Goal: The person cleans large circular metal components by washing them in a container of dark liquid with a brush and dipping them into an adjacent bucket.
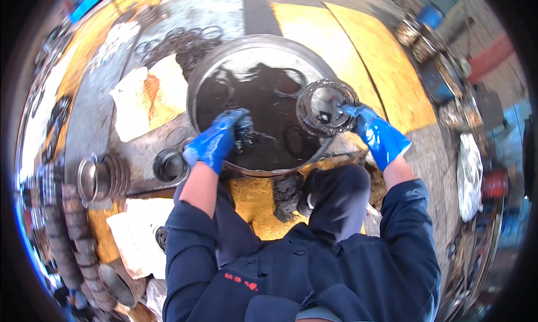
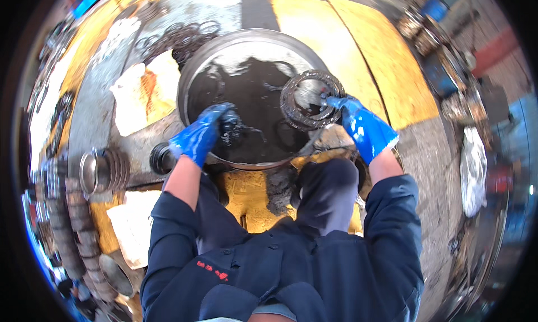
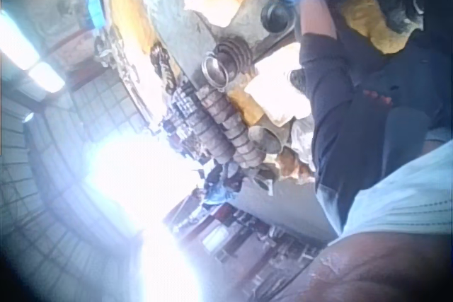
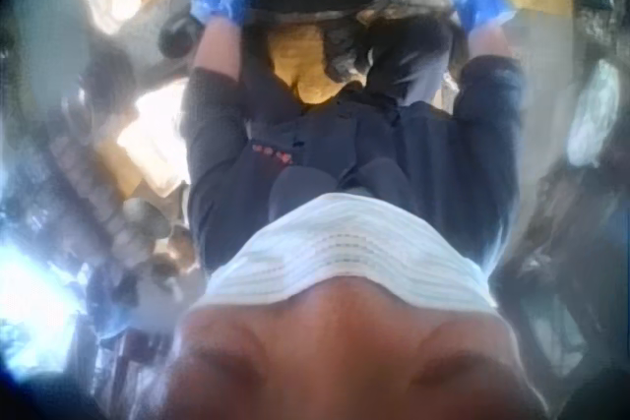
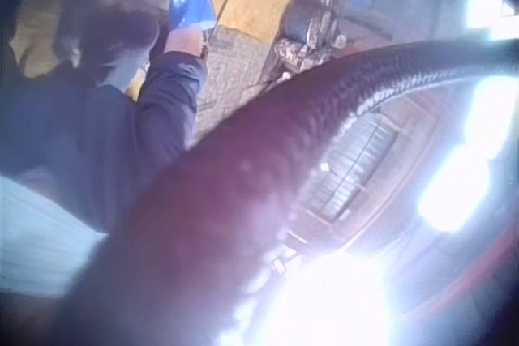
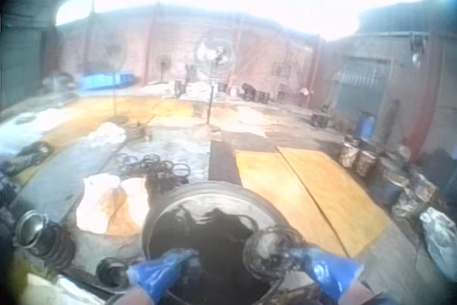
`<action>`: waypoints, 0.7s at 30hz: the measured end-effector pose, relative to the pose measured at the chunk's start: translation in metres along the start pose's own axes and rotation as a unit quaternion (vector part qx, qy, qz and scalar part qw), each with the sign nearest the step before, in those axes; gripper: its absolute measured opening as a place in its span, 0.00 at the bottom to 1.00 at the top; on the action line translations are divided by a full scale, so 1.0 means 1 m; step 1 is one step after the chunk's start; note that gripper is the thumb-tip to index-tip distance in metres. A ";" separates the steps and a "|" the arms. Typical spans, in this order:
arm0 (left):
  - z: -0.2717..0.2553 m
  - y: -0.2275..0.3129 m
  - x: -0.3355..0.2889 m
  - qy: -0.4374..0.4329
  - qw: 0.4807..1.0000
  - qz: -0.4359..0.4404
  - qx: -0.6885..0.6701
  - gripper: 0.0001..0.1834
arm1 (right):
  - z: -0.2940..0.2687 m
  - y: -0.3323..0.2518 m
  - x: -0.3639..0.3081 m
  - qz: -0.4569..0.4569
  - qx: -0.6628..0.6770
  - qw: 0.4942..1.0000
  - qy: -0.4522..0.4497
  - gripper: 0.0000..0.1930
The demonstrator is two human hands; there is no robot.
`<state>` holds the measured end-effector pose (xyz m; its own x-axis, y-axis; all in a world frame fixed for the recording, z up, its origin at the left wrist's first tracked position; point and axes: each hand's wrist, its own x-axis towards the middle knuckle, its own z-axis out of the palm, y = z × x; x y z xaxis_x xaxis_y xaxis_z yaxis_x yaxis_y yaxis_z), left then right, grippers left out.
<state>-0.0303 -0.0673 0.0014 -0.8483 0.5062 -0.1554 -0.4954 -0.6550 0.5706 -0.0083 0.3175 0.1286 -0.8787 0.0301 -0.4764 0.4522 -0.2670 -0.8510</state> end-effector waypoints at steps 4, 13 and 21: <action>0.058 -0.006 -0.015 0.198 0.967 0.027 0.159 0.12 | 0.028 0.047 0.041 0.030 0.025 0.997 -0.062 0.16; 0.029 0.010 -0.018 0.197 0.906 0.044 0.371 0.10 | 0.076 0.085 0.060 0.036 -0.013 0.997 -0.067 0.16; 0.056 0.005 -0.011 0.222 0.965 0.001 0.142 0.10 | 0.077 0.071 0.051 -0.005 0.044 0.991 -0.123 0.18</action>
<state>-0.0134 -0.0449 0.0509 -0.8772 0.1730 -0.4479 -0.4753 -0.4446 0.7592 -0.0329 0.2259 0.0614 -0.8989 -0.1999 -0.3900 0.4373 -0.3520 -0.8275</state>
